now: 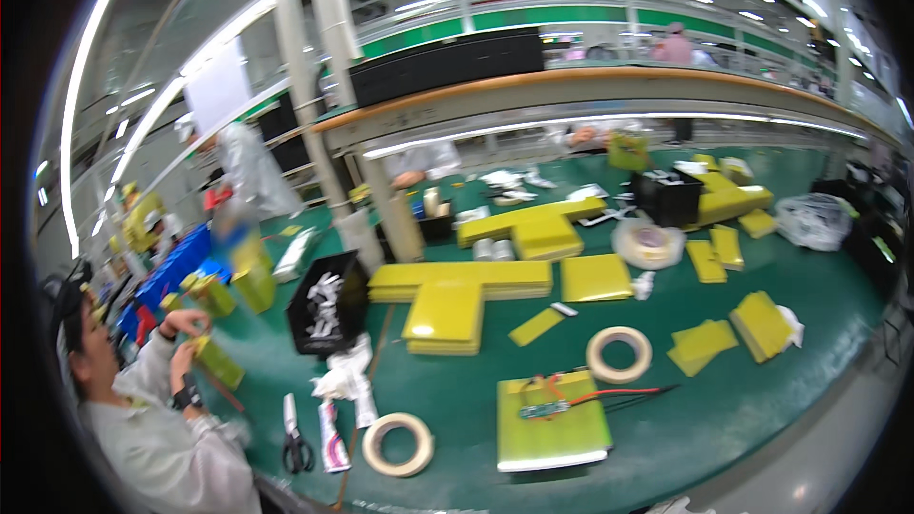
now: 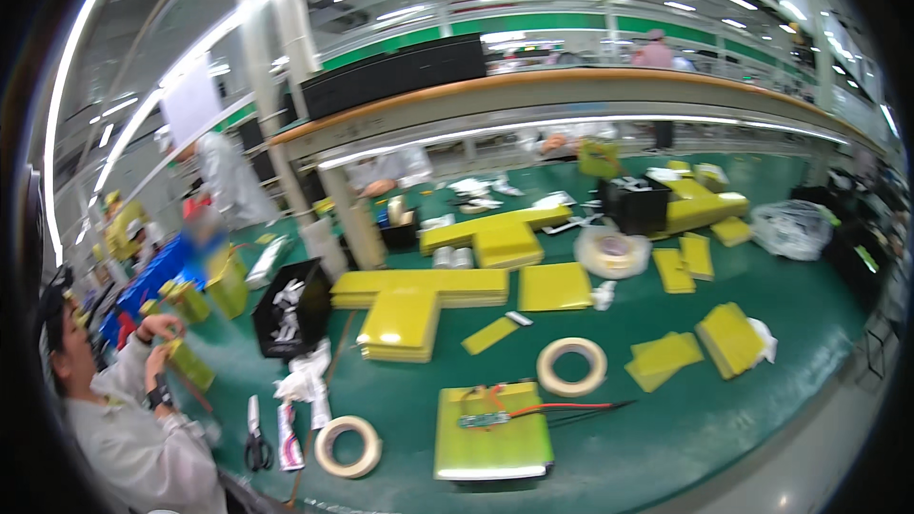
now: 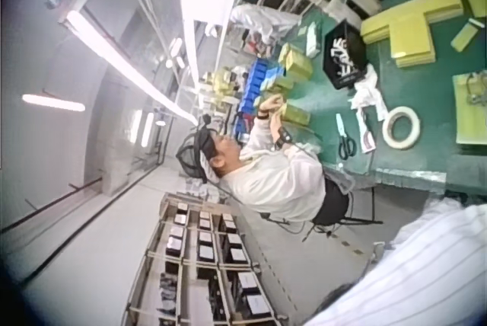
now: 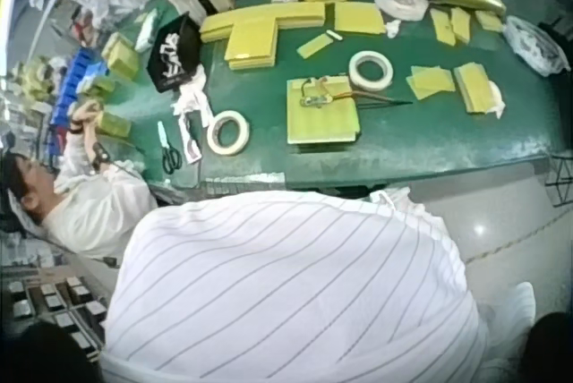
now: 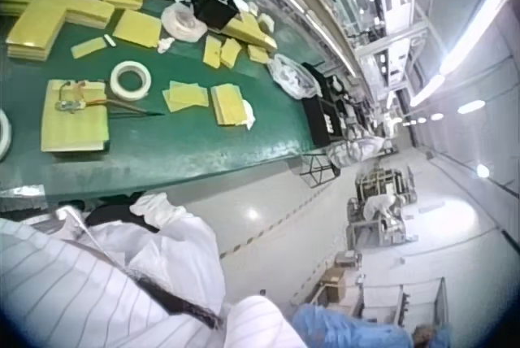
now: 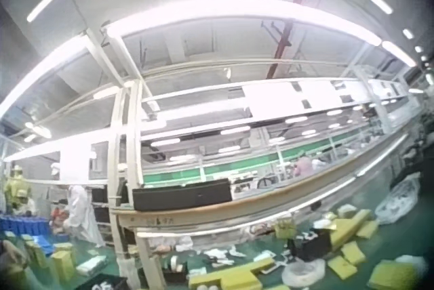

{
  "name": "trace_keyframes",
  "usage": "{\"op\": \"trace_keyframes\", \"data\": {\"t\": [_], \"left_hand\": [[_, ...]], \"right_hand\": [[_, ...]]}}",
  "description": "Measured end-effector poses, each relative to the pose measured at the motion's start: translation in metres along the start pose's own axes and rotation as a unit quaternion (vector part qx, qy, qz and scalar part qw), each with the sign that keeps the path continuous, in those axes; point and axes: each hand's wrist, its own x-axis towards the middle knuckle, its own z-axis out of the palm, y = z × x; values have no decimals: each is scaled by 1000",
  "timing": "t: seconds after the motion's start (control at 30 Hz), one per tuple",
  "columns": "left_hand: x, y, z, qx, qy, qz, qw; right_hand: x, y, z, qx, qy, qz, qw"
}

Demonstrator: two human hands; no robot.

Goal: The recorder cuts adhesive tape and applies it to electronic components as part of a factory assembly line process.

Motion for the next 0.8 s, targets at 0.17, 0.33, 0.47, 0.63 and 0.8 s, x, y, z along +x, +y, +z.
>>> {"op": "trace_keyframes", "data": {"t": [0.17, 0.33, 0.47, 0.63, 0.8], "left_hand": [[16, 10, 25, -44, -74, -13, 996], [23, 12, 49, -67, -140, -33, 987], [24, 15, 69, -77, -182, -47, 979], [23, 8, 87, -105, -243, -75, 961], [19, 4, 106, -125, -285, -113, 943]], "right_hand": [[-18, 6, 1, 10, 25, 1, 1000], [-41, 14, 2, 15, 29, -9, 999], [-57, 19, 5, 9, 16, -38, 999], [-71, 14, 14, 27, 27, -93, 995], [-110, -41, 16, 273, 230, -94, 929]]}}
